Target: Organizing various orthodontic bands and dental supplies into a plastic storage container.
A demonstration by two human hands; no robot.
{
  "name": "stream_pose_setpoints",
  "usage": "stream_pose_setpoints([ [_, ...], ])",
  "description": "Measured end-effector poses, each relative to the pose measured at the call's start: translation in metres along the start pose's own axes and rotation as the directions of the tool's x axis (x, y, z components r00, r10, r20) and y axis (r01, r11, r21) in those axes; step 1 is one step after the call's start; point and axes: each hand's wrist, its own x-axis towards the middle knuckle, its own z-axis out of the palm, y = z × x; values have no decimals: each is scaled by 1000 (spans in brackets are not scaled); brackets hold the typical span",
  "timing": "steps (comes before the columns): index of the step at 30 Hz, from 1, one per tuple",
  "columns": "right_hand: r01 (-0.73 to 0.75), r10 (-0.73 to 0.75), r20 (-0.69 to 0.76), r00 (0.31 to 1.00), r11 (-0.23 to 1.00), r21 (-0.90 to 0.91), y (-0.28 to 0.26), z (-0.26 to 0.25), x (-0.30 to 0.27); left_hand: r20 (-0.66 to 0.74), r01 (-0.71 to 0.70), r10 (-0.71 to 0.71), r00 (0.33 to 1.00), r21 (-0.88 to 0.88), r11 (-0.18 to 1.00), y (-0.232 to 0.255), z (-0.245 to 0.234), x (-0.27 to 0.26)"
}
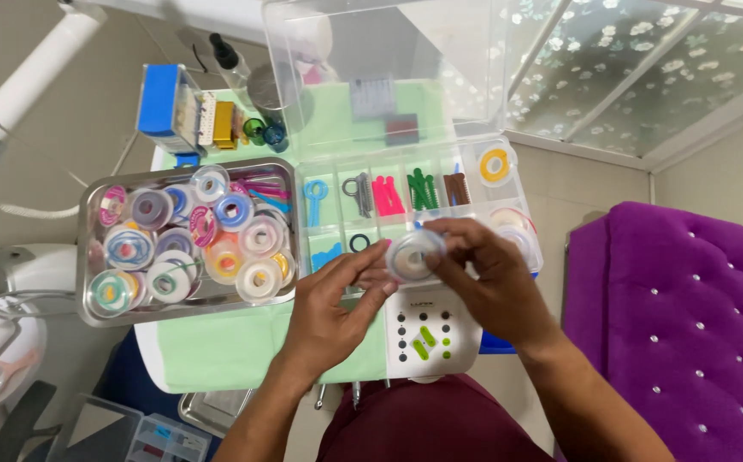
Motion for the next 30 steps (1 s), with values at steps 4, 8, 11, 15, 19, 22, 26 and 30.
stream_pose_setpoints([
  [4,54,-123,-310,943,974,-220,2,-53,-4,-76,22,-19,997,45,999,-10,-7,-7],
  [8,-56,-123,-502,856,943,-327,2,-81,-5,-158,93,-78,984,93,991,-23,-18,-13],
  [11,-167,-118,-541,832,878,-449,0,-80,-5,-184,129,-115,976,65,990,-29,-18,-16],
  [15,-213,-137,-477,868,764,-609,-1,-68,0,-187,96,-72,980,123,988,-29,-16,-14],
  [19,-196,-143,-440,887,745,-638,0,-63,4,-182,104,-78,980,141,985,-27,-16,-14],
  [22,-205,-123,-420,899,729,-653,-2,-62,6,-185,99,-73,980,135,986,-26,-17,-14],
  [26,-177,-128,-357,925,688,-704,-7,-62,8,-193,100,-72,979,138,985,-28,-18,-16],
  [30,-148,-136,-321,937,678,-720,-5,-62,6,-191,85,-54,980,154,984,-29,-18,-18],
])
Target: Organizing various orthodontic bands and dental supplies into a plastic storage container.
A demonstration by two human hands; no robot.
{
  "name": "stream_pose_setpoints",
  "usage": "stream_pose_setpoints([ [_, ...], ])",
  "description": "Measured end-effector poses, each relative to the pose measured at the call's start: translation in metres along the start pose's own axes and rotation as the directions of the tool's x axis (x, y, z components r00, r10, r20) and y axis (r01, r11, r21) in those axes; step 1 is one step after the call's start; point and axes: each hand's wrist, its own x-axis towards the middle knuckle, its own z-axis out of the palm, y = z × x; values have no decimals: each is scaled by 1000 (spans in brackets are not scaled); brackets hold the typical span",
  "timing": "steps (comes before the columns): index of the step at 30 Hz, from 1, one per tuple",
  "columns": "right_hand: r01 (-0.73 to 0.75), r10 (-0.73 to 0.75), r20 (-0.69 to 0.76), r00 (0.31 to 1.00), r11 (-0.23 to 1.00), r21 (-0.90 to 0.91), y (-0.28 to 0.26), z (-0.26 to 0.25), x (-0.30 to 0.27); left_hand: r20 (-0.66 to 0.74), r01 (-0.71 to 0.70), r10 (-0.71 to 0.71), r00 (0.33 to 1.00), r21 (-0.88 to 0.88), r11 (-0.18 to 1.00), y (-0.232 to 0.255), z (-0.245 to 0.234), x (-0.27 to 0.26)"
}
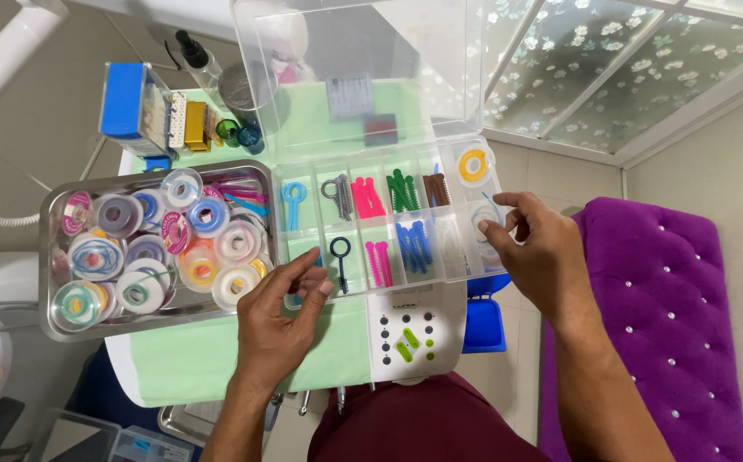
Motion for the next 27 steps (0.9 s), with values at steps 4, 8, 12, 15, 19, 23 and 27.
stream_pose_setpoints([
  [4,54,-53,-68,996,999,11,2,-1,-6,-7,3,-2,1000,23,1000,3,-1,0],
  [8,29,-26,-187,982,999,17,-11,-7,-8,-62,-2,4,998,40,999,1,-4,-3],
  [12,-12,29,-171,985,995,98,-14,-6,-11,-204,3,8,979,53,999,-5,-13,-8],
  [15,18,-3,-130,992,993,116,-16,-1,-10,-301,74,-51,952,64,995,-5,-21,-10],
  [19,60,-50,-86,995,990,124,-25,5,-7,-347,86,-60,936,60,994,-13,-26,-14],
  [23,136,-137,-11,991,969,207,-43,16,-4,-319,92,-68,945,61,994,-11,-25,-16],
  [27,171,-220,137,966,939,300,-73,39,-4,-272,76,-55,961,67,995,-5,-21,-13],
])
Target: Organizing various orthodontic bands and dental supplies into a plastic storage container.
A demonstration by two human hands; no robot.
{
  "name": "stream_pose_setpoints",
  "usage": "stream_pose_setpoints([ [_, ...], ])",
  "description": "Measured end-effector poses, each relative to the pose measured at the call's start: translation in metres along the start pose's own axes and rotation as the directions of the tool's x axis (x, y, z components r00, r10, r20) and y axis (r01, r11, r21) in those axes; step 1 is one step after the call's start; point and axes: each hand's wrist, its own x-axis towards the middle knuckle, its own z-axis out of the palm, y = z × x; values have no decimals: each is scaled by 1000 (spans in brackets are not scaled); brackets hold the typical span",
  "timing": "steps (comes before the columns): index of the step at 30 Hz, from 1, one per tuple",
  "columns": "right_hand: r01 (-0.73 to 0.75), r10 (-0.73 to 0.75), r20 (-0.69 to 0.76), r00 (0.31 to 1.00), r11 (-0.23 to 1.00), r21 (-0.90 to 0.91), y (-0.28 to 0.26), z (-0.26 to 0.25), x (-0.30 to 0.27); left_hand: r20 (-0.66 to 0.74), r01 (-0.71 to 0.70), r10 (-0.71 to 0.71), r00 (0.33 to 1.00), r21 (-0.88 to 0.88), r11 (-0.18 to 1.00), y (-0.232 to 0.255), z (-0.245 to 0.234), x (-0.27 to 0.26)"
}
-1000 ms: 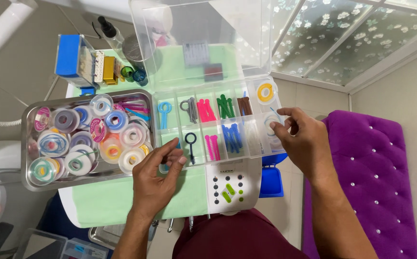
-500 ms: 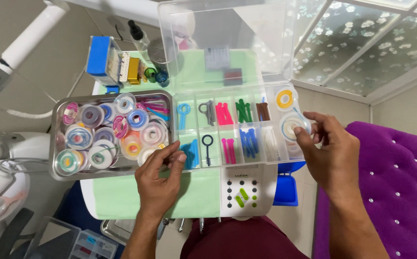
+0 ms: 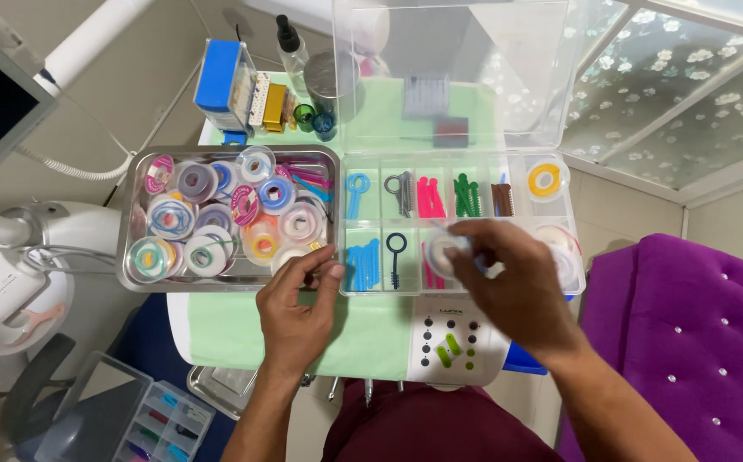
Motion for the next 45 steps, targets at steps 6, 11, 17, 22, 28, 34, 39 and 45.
stream_pose_setpoints([
  [6,215,-206,82,975,969,-124,-17,47,6,-4,-16,16,1000,-4,1000,2,-2,-1],
  [11,182,-164,139,977,975,-130,-8,61,8,-46,-8,8,999,3,1000,-2,-9,-3],
  [17,17,17,263,965,992,-126,-15,45,15,-119,-6,7,993,12,1000,-12,-21,-6],
  [22,-101,137,303,943,986,-131,-12,47,12,-141,47,-49,989,-20,999,-16,-29,-4],
  [28,-59,102,261,960,984,-167,-8,51,8,-152,29,-35,988,-42,999,-18,-32,-2],
  [34,89,-56,170,984,976,-197,-12,38,4,-223,3,3,975,27,1000,-26,-47,0],
  [39,-38,59,67,996,958,-285,-12,22,-6,-434,134,-65,899,132,982,-42,-79,10],
  [45,38,-30,33,999,952,-303,13,25,-22,-412,110,82,908,422,900,-79,-113,14],
])
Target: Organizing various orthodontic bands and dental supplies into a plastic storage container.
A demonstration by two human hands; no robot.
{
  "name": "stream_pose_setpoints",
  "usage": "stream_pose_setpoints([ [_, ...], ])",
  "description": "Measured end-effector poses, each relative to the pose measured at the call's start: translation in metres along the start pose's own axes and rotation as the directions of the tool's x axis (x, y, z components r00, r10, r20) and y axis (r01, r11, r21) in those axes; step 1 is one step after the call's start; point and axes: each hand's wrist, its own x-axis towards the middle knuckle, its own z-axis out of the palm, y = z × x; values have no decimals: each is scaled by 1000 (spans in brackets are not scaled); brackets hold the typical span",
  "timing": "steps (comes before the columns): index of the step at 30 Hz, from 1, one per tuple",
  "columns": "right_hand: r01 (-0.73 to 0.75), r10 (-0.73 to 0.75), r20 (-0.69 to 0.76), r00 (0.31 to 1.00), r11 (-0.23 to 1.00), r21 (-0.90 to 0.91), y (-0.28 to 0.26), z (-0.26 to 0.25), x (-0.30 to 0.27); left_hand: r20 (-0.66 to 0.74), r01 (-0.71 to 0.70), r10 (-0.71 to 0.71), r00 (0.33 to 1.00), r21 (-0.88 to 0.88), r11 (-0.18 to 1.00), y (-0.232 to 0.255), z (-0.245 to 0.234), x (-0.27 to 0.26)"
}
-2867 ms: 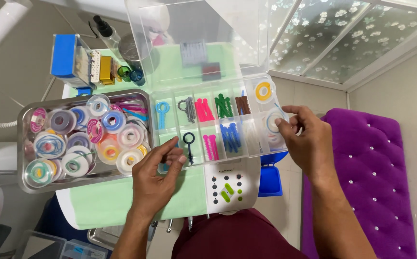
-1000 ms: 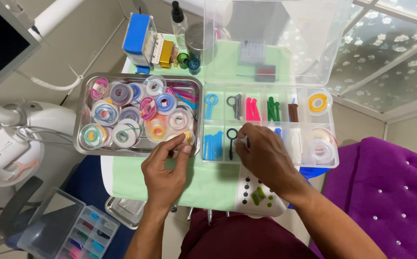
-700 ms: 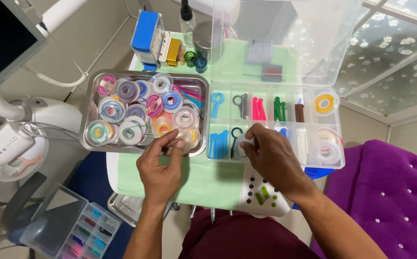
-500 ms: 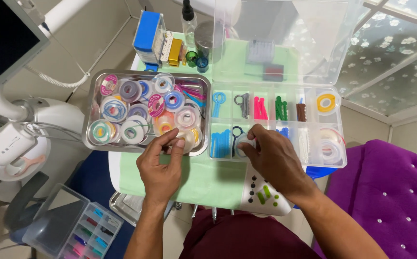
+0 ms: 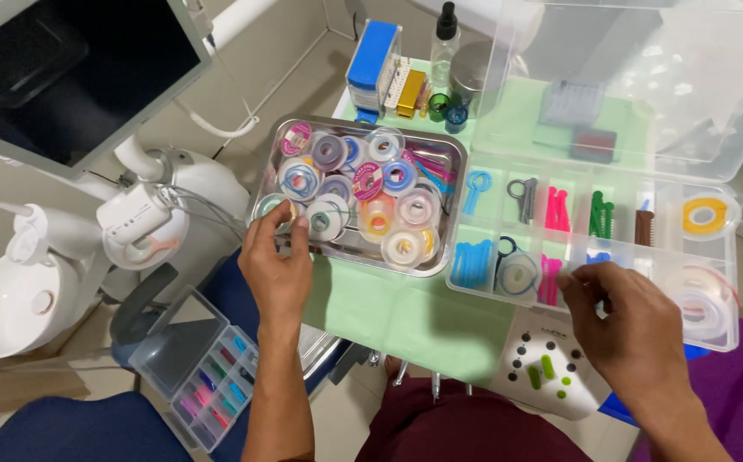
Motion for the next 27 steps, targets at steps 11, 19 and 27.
stream_pose_setpoints([
  [11,64,-64,-69,996,998,1,9,3,0,443,-313,208,872,179,933,2,0,25],
  [19,38,-35,-86,996,998,41,5,-2,-1,494,-72,50,868,26,997,19,-14,34],
  [27,30,-30,-6,1000,956,292,-21,3,9,494,141,83,865,-398,907,70,4,6],
])
